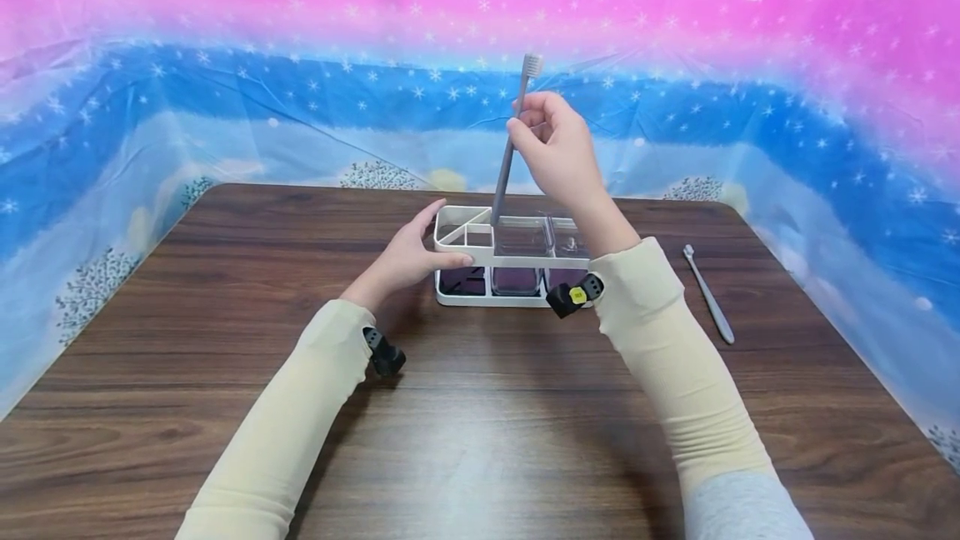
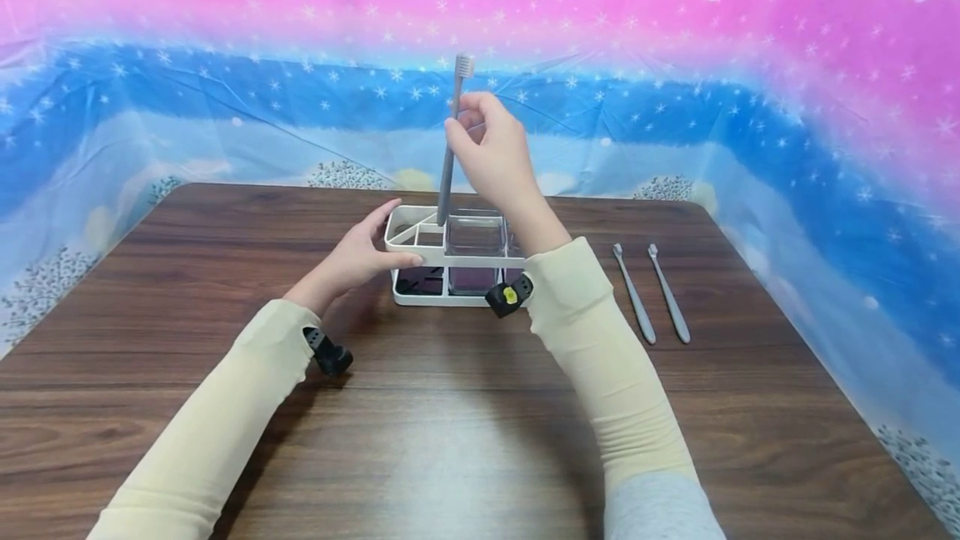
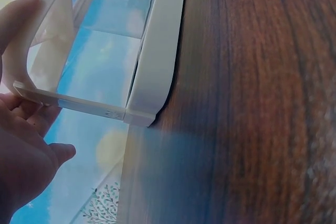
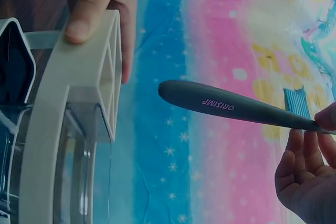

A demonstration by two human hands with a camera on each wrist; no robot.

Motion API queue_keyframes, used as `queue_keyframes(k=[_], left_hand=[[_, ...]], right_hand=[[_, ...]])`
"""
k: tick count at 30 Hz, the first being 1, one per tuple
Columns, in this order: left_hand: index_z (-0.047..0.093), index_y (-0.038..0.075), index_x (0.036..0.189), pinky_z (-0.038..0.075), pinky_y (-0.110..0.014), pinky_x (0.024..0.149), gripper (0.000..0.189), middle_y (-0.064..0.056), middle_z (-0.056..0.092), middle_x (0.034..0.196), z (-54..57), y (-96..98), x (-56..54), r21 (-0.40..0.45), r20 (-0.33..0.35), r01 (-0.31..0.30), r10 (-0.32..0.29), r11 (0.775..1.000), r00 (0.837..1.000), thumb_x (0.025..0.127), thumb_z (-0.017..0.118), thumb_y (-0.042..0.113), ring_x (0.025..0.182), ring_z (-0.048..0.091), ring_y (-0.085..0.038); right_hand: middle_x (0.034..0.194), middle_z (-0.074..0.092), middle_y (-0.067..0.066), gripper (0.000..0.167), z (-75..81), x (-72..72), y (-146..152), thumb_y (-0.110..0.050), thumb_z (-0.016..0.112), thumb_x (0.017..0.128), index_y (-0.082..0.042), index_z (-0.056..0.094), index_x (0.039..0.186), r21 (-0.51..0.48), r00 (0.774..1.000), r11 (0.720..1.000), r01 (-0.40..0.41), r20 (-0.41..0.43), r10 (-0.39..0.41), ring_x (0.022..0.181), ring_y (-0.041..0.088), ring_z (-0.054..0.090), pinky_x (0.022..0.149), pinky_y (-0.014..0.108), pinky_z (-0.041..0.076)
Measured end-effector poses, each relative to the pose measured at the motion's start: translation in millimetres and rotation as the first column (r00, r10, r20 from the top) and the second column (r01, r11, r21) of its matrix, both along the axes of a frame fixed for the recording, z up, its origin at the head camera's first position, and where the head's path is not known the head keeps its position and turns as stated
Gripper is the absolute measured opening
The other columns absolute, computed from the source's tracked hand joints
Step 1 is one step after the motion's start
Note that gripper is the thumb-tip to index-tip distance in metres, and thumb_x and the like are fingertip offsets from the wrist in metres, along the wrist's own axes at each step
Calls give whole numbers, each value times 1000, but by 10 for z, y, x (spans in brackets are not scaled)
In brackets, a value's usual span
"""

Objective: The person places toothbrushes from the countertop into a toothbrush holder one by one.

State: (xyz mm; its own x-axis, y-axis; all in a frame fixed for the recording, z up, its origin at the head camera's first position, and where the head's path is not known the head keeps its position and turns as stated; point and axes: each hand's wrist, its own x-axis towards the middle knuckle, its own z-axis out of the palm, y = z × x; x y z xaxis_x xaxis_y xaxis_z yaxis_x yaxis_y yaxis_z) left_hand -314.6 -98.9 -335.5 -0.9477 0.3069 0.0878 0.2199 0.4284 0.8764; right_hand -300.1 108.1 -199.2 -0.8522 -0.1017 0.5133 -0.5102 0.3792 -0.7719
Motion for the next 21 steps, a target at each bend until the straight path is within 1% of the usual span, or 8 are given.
queue_keyframes(k=[6,11,14,17,21], left_hand=[[15,24,156,26,-49,113,104,-8,24,158,-5,-8,-4,-5,1,4,-4,1000,1000,77,80,43,144,24,-25],[16,23,156,27,-47,113,103,-9,27,157,-9,-4,-5,2,-1,3,-3,1000,1000,77,80,42,143,26,-25],[16,22,156,29,-46,112,103,-9,30,155,-14,-2,-11,13,-5,5,-5,1000,1000,77,80,40,142,29,-24],[16,21,156,31,-46,111,103,-8,33,153,-20,-4,-20,27,-6,8,-8,1000,1000,77,81,38,138,34,-24],[16,20,156,32,-46,110,102,-9,36,151,-22,-7,-25,39,-9,10,-10,999,1000,78,81,35,134,38,-25]], right_hand=[[92,61,7,22,-104,3,-78,-13,57,96,-3,60,115,30,1000,1000,8,0,-8,72,15,54,70,26,42],[93,63,12,22,-241,-14,-123,-10,57,95,1,60,114,81,1000,997,-19,-11,20,71,15,53,65,24,42],[92,64,13,21,-332,-33,-138,-8,57,95,2,60,113,93,999,995,-35,-5,36,71,15,53,63,24,42],[91,65,14,20,-427,-52,-153,-8,57,94,3,60,111,114,999,992,-47,2,47,72,16,54,63,24,43],[93,65,14,21,-564,-80,-173,-9,56,94,3,60,112,174,998,983,-56,20,54,76,19,55,68,26,45]])
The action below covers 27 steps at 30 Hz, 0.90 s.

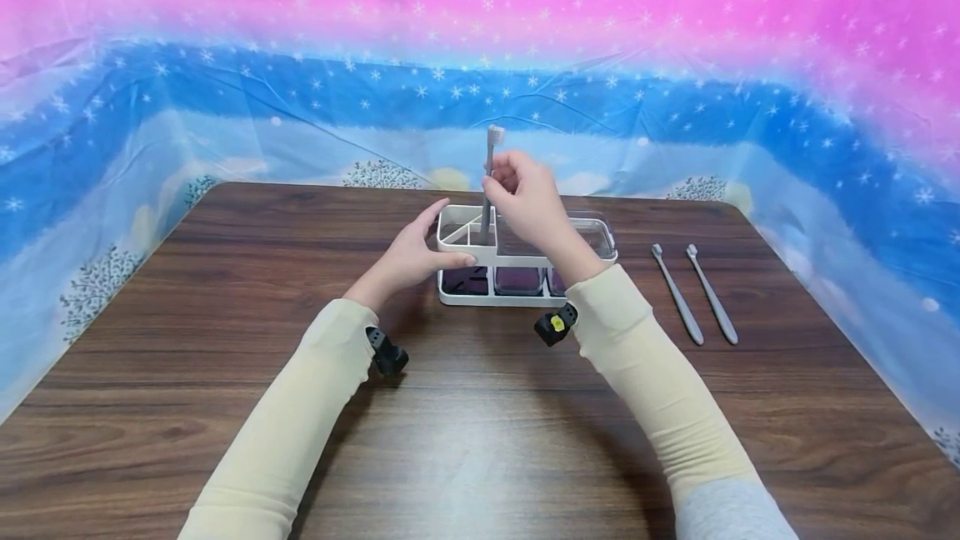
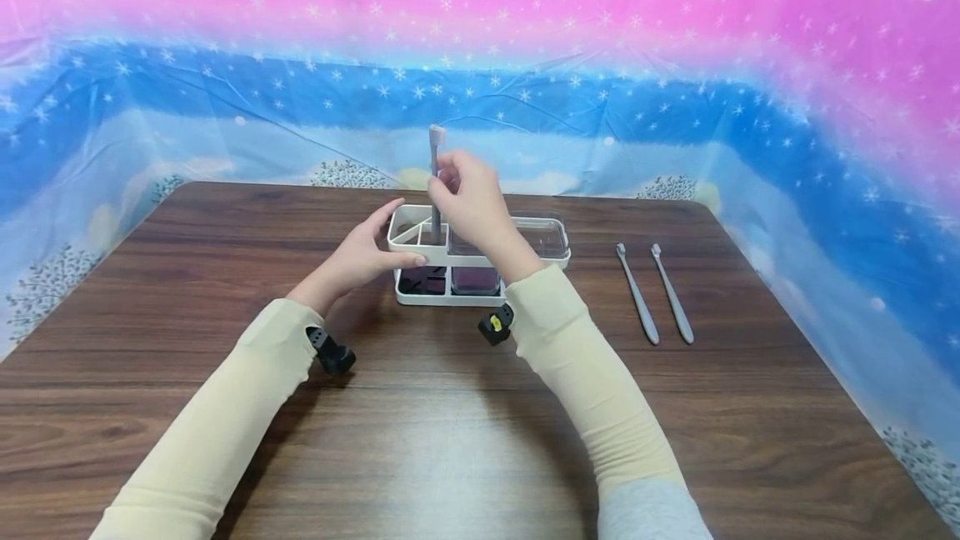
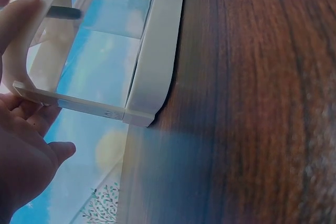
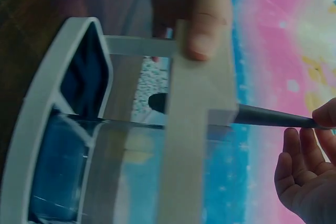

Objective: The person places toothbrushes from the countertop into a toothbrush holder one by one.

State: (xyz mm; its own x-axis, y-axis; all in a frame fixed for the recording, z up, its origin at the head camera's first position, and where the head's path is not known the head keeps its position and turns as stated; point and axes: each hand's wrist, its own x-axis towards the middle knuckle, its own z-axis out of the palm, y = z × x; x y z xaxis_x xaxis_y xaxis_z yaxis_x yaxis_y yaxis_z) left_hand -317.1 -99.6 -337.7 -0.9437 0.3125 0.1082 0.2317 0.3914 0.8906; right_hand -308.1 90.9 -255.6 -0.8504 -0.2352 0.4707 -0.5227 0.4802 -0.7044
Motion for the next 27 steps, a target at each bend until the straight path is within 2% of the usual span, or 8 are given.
queue_keyframes(k=[5,12,18,27], left_hand=[[16,18,156,30,-46,111,103,-9,32,154,-4,-2,4,-19,-6,3,-3,1000,1000,78,80,39,139,33,-24],[16,18,156,29,-46,113,101,-8,27,157,-3,-4,6,-20,-18,9,-9,1000,1000,79,80,36,143,26,-24],[16,19,156,29,-45,112,102,-8,30,155,2,1,10,-15,-10,14,-14,1000,1000,79,80,35,142,29,-23],[15,19,156,32,-46,110,102,-8,35,152,9,-2,13,3,5,14,-14,1000,1000,79,80,33,138,34,-24]], right_hand=[[96,64,13,24,-123,11,-27,-11,55,95,1,59,115,74,999,997,-19,33,16,83,22,57,75,31,48],[101,64,11,26,-237,-12,-46,-13,55,95,0,58,118,142,998,989,-26,60,17,88,22,59,76,34,50],[102,66,11,28,-292,-36,-57,-13,55,95,0,58,119,187,998,982,-23,62,11,91,23,61,80,37,51],[104,66,12,28,-326,-43,-86,-13,55,95,0,58,119,201,998,980,-11,67,-2,93,24,62,83,37,51]])
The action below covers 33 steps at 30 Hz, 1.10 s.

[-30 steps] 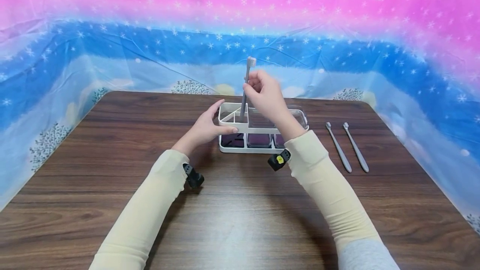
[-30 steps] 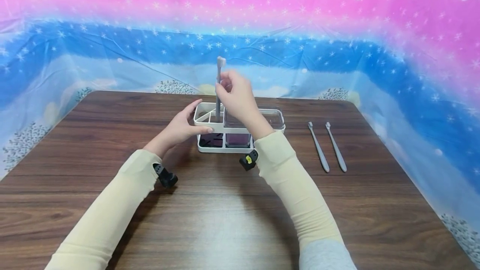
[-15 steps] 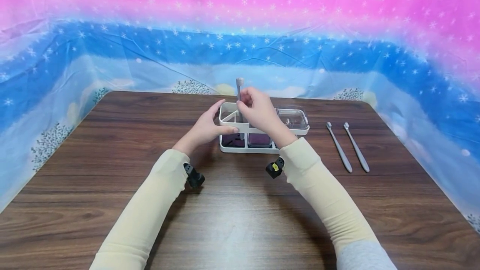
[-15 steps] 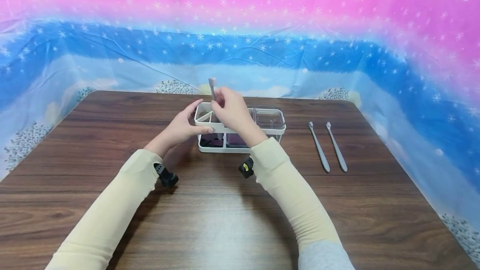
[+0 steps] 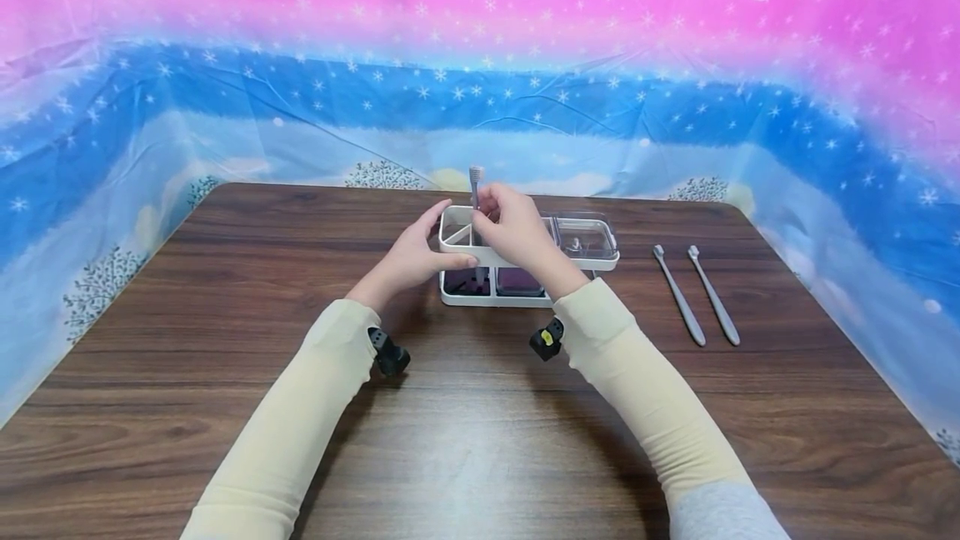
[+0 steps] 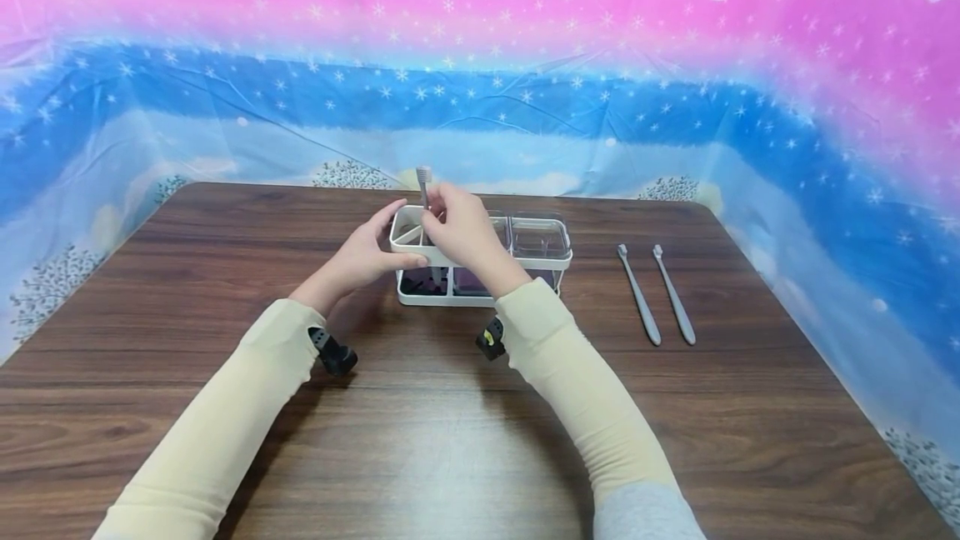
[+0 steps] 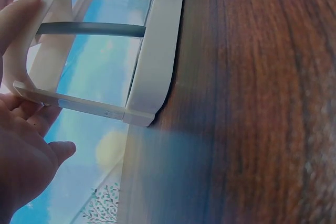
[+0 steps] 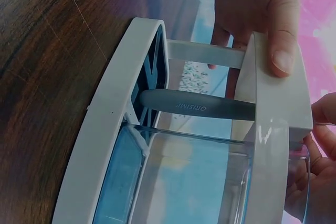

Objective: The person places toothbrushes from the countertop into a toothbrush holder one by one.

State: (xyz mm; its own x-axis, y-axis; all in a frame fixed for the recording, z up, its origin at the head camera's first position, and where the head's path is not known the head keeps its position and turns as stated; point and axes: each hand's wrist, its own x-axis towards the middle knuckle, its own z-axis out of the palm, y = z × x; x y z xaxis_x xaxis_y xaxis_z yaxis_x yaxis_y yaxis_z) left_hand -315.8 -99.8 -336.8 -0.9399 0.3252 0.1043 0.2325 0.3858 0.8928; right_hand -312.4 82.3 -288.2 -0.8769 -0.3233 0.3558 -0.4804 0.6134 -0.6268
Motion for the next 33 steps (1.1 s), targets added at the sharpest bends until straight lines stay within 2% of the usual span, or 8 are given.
queue_keyframes(k=[17,24,28,33], left_hand=[[15,21,156,34,-48,109,101,-10,35,152,11,-12,10,1,7,4,-4,1000,1000,79,80,32,135,36,-26],[16,21,156,34,-47,109,102,-10,35,152,1,-12,-7,7,6,1,-1,1000,1000,78,81,32,134,38,-25],[16,21,156,32,-47,110,103,-9,33,153,-2,-9,-7,-6,3,-1,1,1000,1000,78,81,35,137,34,-25],[16,22,156,30,-48,111,105,-10,30,155,12,-2,10,-25,1,-10,10,1000,1000,76,82,38,139,32,-25]], right_hand=[[106,65,11,31,18,16,-30,-16,55,96,-2,57,123,39,999,999,16,36,-18,95,23,61,85,37,50],[106,66,10,33,28,15,-8,-19,56,96,-3,57,124,21,998,1000,10,62,-11,96,23,61,84,37,51],[106,65,9,33,84,19,62,-22,57,96,-6,57,125,12,997,1000,9,73,-9,98,23,62,83,37,52],[109,65,12,34,227,49,226,-23,57,97,-5,56,126,12,998,999,30,63,-31,101,26,61,87,40,50]])
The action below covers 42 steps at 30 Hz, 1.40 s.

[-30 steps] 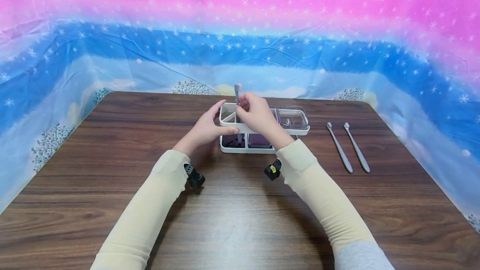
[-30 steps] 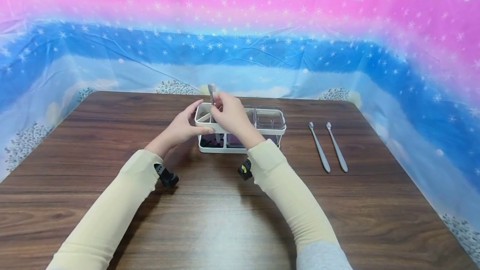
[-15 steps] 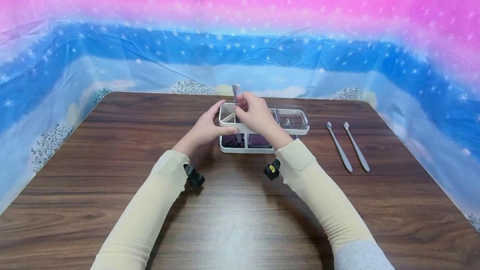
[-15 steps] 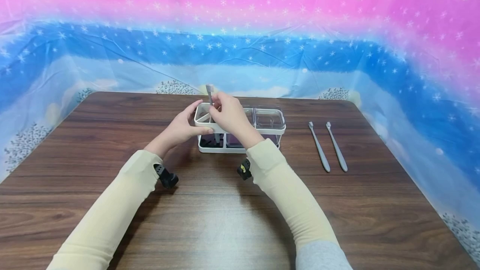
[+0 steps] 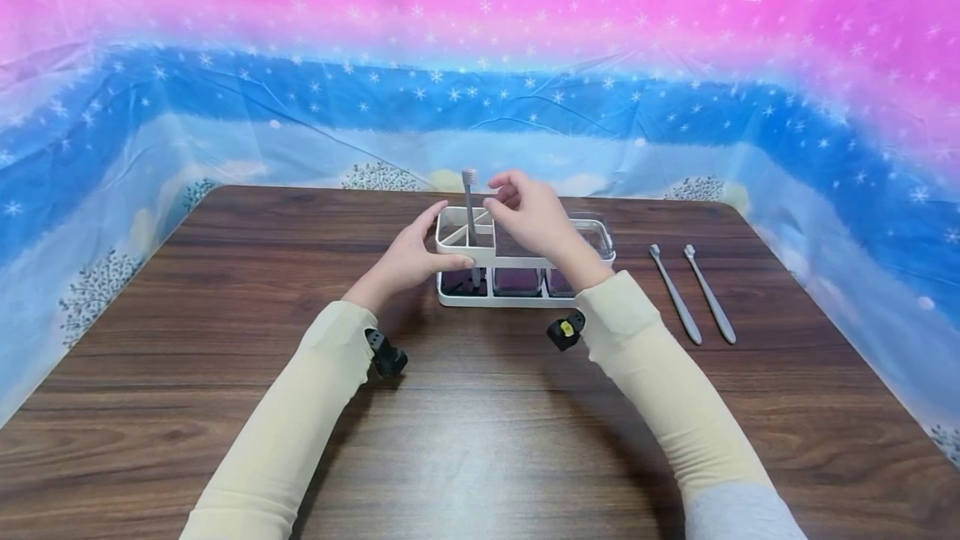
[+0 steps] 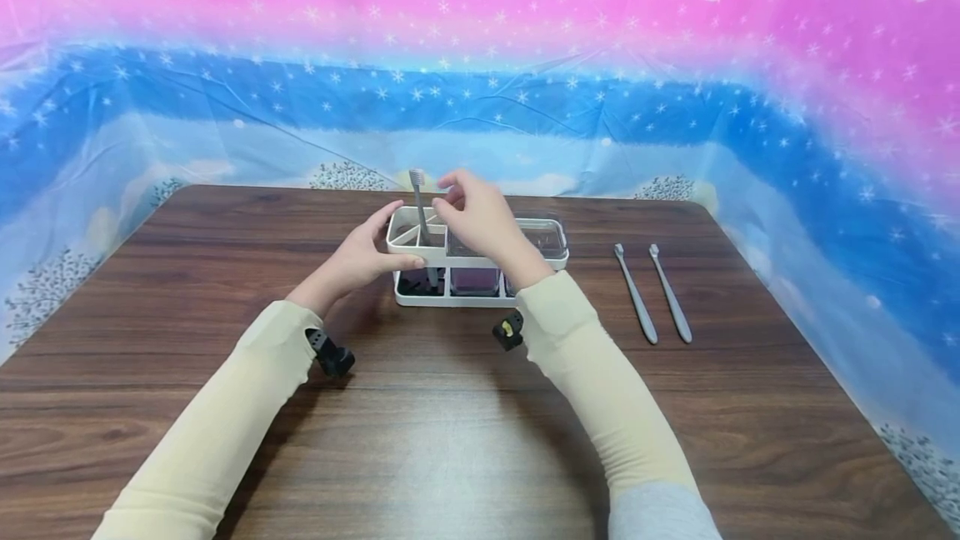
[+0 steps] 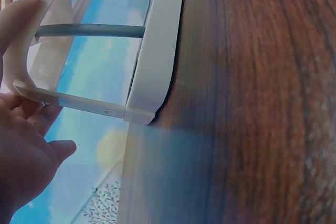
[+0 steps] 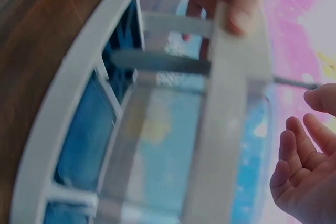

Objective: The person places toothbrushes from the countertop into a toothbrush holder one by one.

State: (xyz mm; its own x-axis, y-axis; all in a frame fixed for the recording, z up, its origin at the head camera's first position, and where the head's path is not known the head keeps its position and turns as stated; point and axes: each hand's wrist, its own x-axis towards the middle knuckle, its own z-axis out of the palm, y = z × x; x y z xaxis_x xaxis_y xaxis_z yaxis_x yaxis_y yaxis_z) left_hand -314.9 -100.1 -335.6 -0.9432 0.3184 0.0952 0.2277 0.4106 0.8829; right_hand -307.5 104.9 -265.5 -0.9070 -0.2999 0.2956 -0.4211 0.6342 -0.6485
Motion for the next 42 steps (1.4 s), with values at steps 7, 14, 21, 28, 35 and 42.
queue_keyframes(k=[7,14,21,28,35,42], left_hand=[[16,24,156,25,-49,114,104,-9,22,159,6,-5,16,-29,-4,-5,4,1000,1000,76,81,41,145,22,-27],[14,24,156,27,-48,113,104,-9,23,158,7,15,16,-32,11,-2,2,999,1000,77,80,39,144,24,-26],[14,24,156,26,-48,114,104,-9,22,159,17,25,32,-40,9,-2,2,999,1000,77,80,40,144,23,-26],[15,25,156,25,-51,113,103,-8,22,158,10,-2,28,-28,1,7,-7,1000,1000,77,81,38,144,22,-26],[16,24,156,26,-50,113,104,-9,24,158,23,-19,13,-27,6,-3,3,1000,1000,76,82,38,144,23,-25],[14,25,156,24,-52,114,105,-8,19,160,35,-6,28,-31,23,8,-8,999,1000,77,80,41,145,20,-27]], right_hand=[[112,62,15,38,176,33,375,-24,58,95,-5,54,128,-7,999,999,49,7,-49,103,28,58,87,42,48],[113,60,17,39,222,46,813,-24,58,96,-4,54,129,11,993,992,122,-5,-122,104,29,56,86,43,46],[114,60,22,40,217,133,1281,-24,56,97,0,54,130,38,977,978,207,-53,-205,102,32,56,85,44,44],[118,56,25,45,141,195,1773,-28,53,99,2,50,132,54,958,956,287,-34,-286,103,33,54,84,45,43],[119,55,30,46,-56,204,2166,-25,50,100,7,48,132,64,941,940,336,11,-338,108,38,53,87,44,42],[120,54,29,48,-277,196,2451,-29,48,100,7,48,133,85,913,915,394,75,-400,105,35,51,80,38,42]])
